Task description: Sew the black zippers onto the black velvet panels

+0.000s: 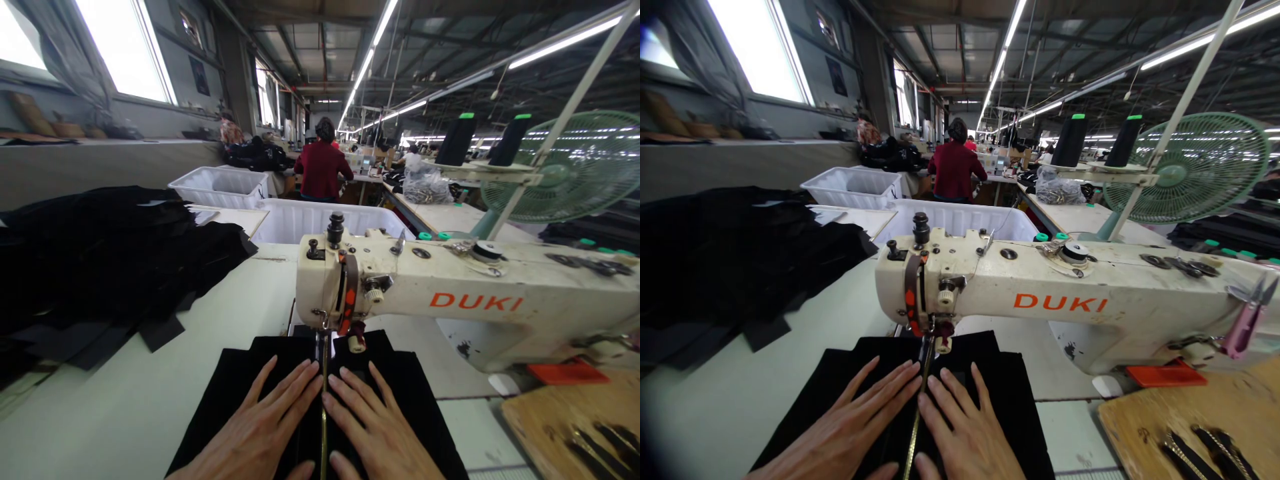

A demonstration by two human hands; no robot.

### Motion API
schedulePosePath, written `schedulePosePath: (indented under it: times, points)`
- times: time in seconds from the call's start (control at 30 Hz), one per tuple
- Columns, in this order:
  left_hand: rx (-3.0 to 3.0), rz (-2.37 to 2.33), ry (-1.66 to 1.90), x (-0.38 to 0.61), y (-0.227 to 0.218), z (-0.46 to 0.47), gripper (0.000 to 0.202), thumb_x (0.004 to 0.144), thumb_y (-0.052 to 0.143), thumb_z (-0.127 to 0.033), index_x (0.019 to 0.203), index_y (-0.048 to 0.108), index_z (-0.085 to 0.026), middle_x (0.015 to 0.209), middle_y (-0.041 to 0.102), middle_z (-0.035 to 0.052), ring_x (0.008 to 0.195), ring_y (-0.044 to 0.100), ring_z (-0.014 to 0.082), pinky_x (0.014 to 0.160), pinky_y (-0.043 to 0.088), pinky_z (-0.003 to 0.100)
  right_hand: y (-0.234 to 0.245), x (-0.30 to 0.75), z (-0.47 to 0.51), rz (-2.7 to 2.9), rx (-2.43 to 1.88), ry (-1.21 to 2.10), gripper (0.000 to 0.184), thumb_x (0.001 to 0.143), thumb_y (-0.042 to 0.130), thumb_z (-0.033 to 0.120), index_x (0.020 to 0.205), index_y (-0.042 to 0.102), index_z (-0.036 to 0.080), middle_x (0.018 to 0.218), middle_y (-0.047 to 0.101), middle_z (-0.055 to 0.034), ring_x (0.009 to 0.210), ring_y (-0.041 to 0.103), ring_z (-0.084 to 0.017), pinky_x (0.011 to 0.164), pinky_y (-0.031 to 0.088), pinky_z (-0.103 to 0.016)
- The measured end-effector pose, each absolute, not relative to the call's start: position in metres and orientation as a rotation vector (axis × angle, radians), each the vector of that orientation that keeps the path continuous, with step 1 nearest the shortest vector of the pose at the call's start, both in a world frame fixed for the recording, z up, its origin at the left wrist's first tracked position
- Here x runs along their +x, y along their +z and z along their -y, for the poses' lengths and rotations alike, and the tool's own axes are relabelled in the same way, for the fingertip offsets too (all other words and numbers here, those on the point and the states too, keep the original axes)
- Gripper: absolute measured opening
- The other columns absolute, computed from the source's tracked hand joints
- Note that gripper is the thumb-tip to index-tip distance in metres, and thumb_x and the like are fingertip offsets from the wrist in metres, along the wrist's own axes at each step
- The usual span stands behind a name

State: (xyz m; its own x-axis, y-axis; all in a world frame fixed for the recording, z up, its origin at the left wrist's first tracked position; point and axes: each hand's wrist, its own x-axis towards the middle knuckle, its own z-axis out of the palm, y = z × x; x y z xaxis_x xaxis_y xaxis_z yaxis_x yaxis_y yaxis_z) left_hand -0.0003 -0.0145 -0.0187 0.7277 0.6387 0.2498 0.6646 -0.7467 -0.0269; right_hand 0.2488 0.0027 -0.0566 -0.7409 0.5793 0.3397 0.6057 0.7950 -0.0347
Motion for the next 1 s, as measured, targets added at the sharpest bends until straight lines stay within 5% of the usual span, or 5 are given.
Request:
schedulePosePath:
  times: [0.4, 0.63, 0.87, 1.0]
  points:
    - [-2.736, 1.100, -0.431, -0.001, -0.028, 0.012, 0.072, 0.083, 0.063, -0.030, 0.149, 0.039, -0.018, 0.152, 0.043, 0.0090, 0.137, 0.043, 0.0324, 0.114, 0.032, 0.054, -0.056, 0.248, -0.002, 2.649, -0.893, -0.167, 0.057, 0.088, 0.060, 0.033, 0.142, 0.049, 0.020, 0.147, 0.047, -0.0029, 0.137, 0.045, -0.023, 0.121, 0.003, -0.048]
    - [-2.755, 1.090, -0.367, 0.000, -0.031, 0.010, 0.075, 0.085, 0.061, -0.028, 0.153, 0.033, -0.016, 0.154, 0.038, 0.0107, 0.138, 0.041, 0.0318, 0.113, 0.031, 0.057, -0.052, 0.250, -0.002, 2.681, -0.920, -0.036, 0.061, 0.087, 0.061, 0.029, 0.145, 0.045, 0.020, 0.150, 0.045, -0.0033, 0.141, 0.038, -0.023, 0.121, 0.014, -0.050]
    - [-2.805, 1.137, -0.442, -0.003, -0.026, 0.013, 0.084, 0.092, 0.059, -0.055, 0.157, 0.020, -0.020, 0.153, 0.040, 0.0113, 0.138, 0.041, 0.0355, 0.111, 0.033, 0.059, -0.053, 0.248, -0.001, 2.674, -1.035, -0.013, 0.073, 0.083, 0.057, 0.022, 0.152, 0.032, 0.021, 0.155, 0.034, -0.0024, 0.142, 0.037, -0.022, 0.117, 0.029, -0.049]
    - [-2.914, 1.245, -0.376, 0.001, -0.026, 0.000, 0.086, 0.090, 0.063, -0.051, 0.157, 0.018, -0.020, 0.156, 0.034, 0.0109, 0.141, 0.035, 0.0336, 0.112, 0.027, 0.062, -0.044, 0.246, -0.014, 2.693, -1.108, 0.050, 0.067, 0.088, 0.053, 0.022, 0.152, 0.032, 0.025, 0.155, 0.035, -0.0003, 0.141, 0.037, -0.022, 0.115, 0.032, -0.053]
